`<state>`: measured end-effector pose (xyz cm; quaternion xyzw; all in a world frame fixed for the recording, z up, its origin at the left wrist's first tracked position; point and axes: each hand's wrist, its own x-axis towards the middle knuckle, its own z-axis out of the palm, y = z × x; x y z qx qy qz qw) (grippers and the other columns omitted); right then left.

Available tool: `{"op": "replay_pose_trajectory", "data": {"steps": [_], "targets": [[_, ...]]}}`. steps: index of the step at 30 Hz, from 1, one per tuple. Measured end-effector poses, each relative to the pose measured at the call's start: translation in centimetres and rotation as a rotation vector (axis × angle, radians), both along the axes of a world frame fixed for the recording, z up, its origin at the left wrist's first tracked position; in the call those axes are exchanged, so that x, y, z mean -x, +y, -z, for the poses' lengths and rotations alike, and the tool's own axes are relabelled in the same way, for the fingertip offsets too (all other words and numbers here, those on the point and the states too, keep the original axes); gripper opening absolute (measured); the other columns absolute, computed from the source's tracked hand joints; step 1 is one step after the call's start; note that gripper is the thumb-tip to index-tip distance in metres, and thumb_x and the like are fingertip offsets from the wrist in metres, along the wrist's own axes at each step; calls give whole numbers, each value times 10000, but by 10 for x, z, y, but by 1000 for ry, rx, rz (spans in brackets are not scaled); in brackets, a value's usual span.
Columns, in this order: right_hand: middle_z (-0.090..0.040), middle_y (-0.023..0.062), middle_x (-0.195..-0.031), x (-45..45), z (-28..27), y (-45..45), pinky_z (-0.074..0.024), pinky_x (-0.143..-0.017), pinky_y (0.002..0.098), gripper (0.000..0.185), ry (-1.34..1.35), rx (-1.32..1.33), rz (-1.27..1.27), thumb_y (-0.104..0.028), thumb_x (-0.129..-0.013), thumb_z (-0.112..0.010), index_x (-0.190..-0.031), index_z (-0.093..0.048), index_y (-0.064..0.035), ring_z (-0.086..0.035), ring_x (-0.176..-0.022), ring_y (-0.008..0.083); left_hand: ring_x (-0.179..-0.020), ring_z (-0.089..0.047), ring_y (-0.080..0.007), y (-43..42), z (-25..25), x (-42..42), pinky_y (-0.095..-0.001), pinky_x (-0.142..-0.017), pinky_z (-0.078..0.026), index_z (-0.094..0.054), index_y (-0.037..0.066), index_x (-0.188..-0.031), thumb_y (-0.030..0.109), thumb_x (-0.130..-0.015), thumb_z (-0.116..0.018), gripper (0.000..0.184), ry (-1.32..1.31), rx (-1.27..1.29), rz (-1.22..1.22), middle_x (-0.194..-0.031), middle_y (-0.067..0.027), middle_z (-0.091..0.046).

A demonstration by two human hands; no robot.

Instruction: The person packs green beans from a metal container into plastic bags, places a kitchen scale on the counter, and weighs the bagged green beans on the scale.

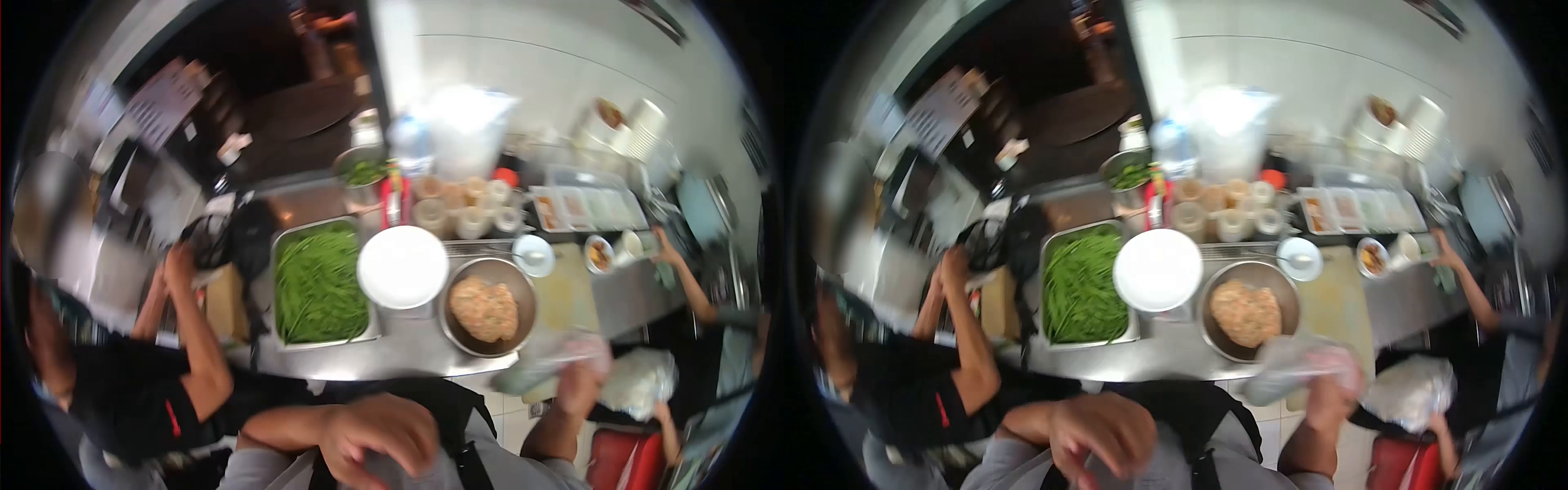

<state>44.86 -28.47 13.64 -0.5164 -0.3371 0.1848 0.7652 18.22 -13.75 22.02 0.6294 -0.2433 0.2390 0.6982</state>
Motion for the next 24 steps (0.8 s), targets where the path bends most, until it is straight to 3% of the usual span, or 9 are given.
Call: {"op": "replay_pose_trajectory", "data": {"steps": [1, 3, 5, 6, 9, 14, 21, 23, 24], "targets": [[-568, 111, -1070, -18, -1, -6, -450, -808, 296, 312, -39, -120, -148, -60, -899, -505, -1195, -489, 35, -561, -899, 173, -858, -588, -304, -4, -14, -1, -396, -721, -469, -580, 18, -929, 168, -828, -660, 198, -68, -96, 15, -941, -132, -585], [-564, 133, -1136, -48, 4, -16, -435, -860, 301, 371, -8, -97, -61, -102, -913, -535, -1239, -467, 61, -559, -963, 181, -825, -586, -295, -14, -28, -2, -385, -689, -465, -577, 23, -900, 193, -831, -642, 194, -168, -116, 26, -919, -125, -578], [-559, 90, -969, -60, -3, -11, -428, -815, 280, 250, -6, -27, 105, -114, -879, -579, -1077, -510, 22, -541, -897, 156, -793, -584, -286, -23, -36, -1, -375, -656, -462, -573, 29, -871, 218, -834, -623, 199, -231, -81, -7, -896, -119, -570], [-567, 129, -1066, -61, -4, -9, -402, -915, 317, 331, 49, -38, 195, -100, -887, -566, -1168, -487, 57, -544, -1005, 197, -777, -584, -282, -26, -39, 0, -369, -640, -460, -571, 31, -857, 230, -835, -614, 205, -247, -71, -28, -885, -116, -566], [-560, 155, -1133, -63, -9, 3, -391, -954, 325, 397, 60, -70, 228, -74, -884, -555, -1236, -449, 77, -535, -1073, 225, -728, -581, -269, -32, -43, 1, -353, -591, -455, -565, 39, -813, 268, -839, -586, 231, -291, -62, -77, -852, -107, -554], [-609, 127, -984, -33, -26, 41, -456, -746, 291, 202, -162, 17, 76, -65, -902, -549, -1059, -572, 59, -564, -833, 164, -716, -582, -270, -27, -50, 15, -343, -570, -458, -556, 43, -784, 312, -844, -565, 276, -345, -22, -124, -833, -105, -546], [-634, 138, -946, 19, -74, 110, -455, -812, 294, 239, -308, 101, -29, -75, -858, -625, -1039, -594, 80, -585, -862, 170, -752, -590, -284, -4, -52, 43, -356, -601, -474, -552, 34, -801, 317, -856, -553, 288, -348, 6, -96, -848, -113, -550], [-645, 114, -906, 38, -94, 137, -449, -810, 279, 254, -360, 126, -18, -127, -867, -627, -1034, -610, 63, -583, -848, 148, -755, -590, -286, 1, -52, 55, -362, -608, -475, -553, 30, -812, 292, -860, -554, 266, -352, -16, -132, -854, -113, -553], [-651, 98, -879, 53, -114, 151, -448, -798, 267, 258, -432, 205, -153, -162, -879, -617, -1022, -612, 53, -585, -836, 137, -757, -590, -287, 5, -52, 63, -365, -612, -476, -553, 29, -817, 280, -863, -555, 255, -353, -28, -150, -858, -112, -554]]}}
